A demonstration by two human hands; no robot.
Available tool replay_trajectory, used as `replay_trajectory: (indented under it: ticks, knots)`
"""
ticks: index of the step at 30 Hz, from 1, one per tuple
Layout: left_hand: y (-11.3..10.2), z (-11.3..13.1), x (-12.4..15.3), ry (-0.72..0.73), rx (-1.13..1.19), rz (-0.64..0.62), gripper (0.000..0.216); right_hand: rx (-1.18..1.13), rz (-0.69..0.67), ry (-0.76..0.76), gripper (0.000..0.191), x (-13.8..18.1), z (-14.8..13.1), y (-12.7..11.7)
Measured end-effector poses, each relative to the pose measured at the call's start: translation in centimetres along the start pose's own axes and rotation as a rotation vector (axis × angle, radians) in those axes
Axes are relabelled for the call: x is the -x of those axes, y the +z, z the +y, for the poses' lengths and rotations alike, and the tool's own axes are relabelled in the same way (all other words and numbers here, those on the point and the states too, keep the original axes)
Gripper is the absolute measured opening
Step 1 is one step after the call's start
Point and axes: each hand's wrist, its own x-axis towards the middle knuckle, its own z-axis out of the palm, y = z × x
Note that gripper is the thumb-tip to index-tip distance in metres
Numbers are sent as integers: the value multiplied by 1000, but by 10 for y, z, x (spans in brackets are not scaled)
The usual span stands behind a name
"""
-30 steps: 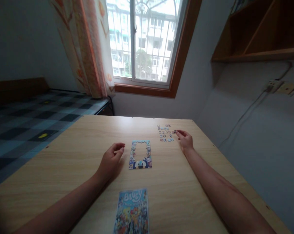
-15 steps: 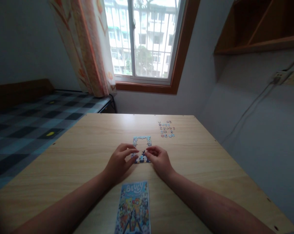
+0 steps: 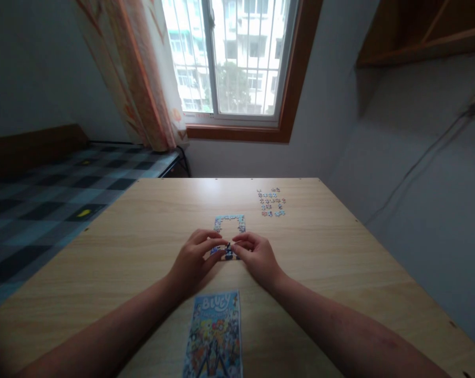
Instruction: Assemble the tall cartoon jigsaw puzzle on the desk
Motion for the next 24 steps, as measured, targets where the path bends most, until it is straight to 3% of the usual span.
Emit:
replay_trajectory:
  ticks: [6, 9, 12, 24]
  knots:
    - [-2, -11, -1, -112, -49, 41, 16, 241, 95, -157, 25, -4, 1, -10]
    - [-2, -19, -1, -207, -82, 79, 15, 457, 137, -341, 19, -7, -5, -20]
    - [1, -25, -1, -262, -121, 39, 13, 666, 105, -496, 20, -9, -10, -25]
    - [4, -25, 1, -255, -185, -86, 12, 1079, -129, -486, 29, -1, -3, -17]
